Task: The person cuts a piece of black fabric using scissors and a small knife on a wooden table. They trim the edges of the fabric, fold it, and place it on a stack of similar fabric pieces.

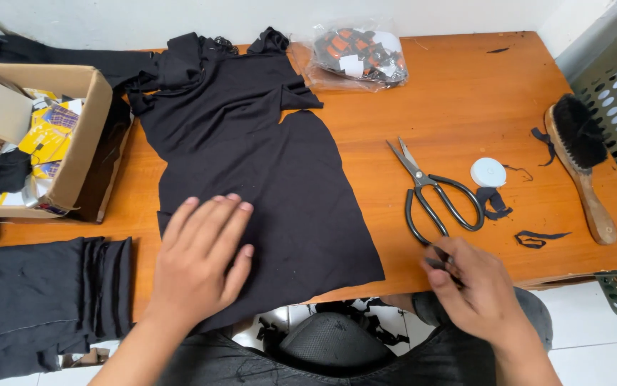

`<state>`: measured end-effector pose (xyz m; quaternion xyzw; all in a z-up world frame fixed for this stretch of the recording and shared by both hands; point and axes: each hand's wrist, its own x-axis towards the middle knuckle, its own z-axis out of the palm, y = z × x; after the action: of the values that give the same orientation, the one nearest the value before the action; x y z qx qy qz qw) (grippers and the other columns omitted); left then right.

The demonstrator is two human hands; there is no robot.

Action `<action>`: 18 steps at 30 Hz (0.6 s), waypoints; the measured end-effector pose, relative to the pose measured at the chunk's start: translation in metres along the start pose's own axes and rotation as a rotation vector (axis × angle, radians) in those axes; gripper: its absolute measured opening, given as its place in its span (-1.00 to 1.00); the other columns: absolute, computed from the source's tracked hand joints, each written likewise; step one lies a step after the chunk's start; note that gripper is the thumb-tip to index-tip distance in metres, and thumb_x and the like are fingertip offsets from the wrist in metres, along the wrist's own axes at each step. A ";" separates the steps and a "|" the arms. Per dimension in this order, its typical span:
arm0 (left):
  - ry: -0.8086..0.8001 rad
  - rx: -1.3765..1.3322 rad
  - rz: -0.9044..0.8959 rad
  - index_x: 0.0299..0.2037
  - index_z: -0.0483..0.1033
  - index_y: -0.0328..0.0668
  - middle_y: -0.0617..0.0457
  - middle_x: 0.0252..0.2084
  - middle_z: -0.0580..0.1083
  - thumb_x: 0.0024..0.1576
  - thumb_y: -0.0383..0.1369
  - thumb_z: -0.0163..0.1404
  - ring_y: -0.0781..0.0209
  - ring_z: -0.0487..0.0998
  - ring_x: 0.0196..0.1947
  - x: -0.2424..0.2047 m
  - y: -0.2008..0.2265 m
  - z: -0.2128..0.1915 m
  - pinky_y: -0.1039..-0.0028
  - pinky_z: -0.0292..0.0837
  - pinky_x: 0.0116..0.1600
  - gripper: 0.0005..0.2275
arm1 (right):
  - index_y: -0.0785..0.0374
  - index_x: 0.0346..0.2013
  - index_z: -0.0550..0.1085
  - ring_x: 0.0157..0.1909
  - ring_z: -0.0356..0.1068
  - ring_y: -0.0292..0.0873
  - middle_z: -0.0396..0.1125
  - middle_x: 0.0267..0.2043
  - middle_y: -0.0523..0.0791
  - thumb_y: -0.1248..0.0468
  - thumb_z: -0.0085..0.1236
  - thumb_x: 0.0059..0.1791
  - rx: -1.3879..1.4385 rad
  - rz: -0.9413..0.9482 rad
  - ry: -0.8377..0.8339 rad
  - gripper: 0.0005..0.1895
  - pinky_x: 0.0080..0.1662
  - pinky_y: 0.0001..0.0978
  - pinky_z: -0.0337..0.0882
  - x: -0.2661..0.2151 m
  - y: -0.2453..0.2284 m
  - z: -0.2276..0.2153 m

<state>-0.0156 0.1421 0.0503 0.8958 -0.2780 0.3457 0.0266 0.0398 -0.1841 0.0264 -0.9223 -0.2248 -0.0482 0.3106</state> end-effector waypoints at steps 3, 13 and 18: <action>-0.165 0.030 -0.523 0.05 0.23 -0.32 -0.12 0.10 0.24 0.04 -0.23 -0.23 0.00 0.23 0.10 -0.026 0.001 0.005 0.16 0.02 0.18 -0.59 | 0.21 -0.12 0.26 -0.11 0.33 -0.22 0.36 -0.18 -0.23 0.02 -0.35 -0.10 0.114 -0.297 -0.138 -0.58 -0.33 -0.46 0.32 0.050 -0.031 0.007; -0.485 -0.075 -0.522 0.20 -0.01 0.04 -0.01 0.28 -0.10 -0.02 0.04 -0.27 0.05 -0.19 0.27 -0.052 -0.002 -0.009 0.05 -0.39 0.17 -0.42 | 0.29 -0.06 0.21 0.11 0.14 -0.12 0.16 0.09 -0.07 0.06 -0.12 -0.13 -0.202 -0.555 -0.269 -0.54 0.09 -0.17 0.05 0.051 -0.031 0.030; -0.516 -0.318 -0.734 -0.13 0.33 -0.02 0.11 0.12 0.19 -0.02 -0.08 -0.21 0.12 0.03 0.23 -0.028 -0.014 -0.007 -0.17 -0.37 0.12 -0.66 | 0.24 -0.57 0.27 -0.07 0.29 0.01 0.27 -0.01 -0.03 0.03 0.06 -0.19 -0.081 -0.526 -0.224 -0.66 -0.15 -0.20 0.28 -0.017 -0.040 0.033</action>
<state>-0.0295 0.1688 0.0402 0.9762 0.0096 0.0328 0.2140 0.0049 -0.1431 0.0179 -0.8436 -0.4870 -0.0340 0.2238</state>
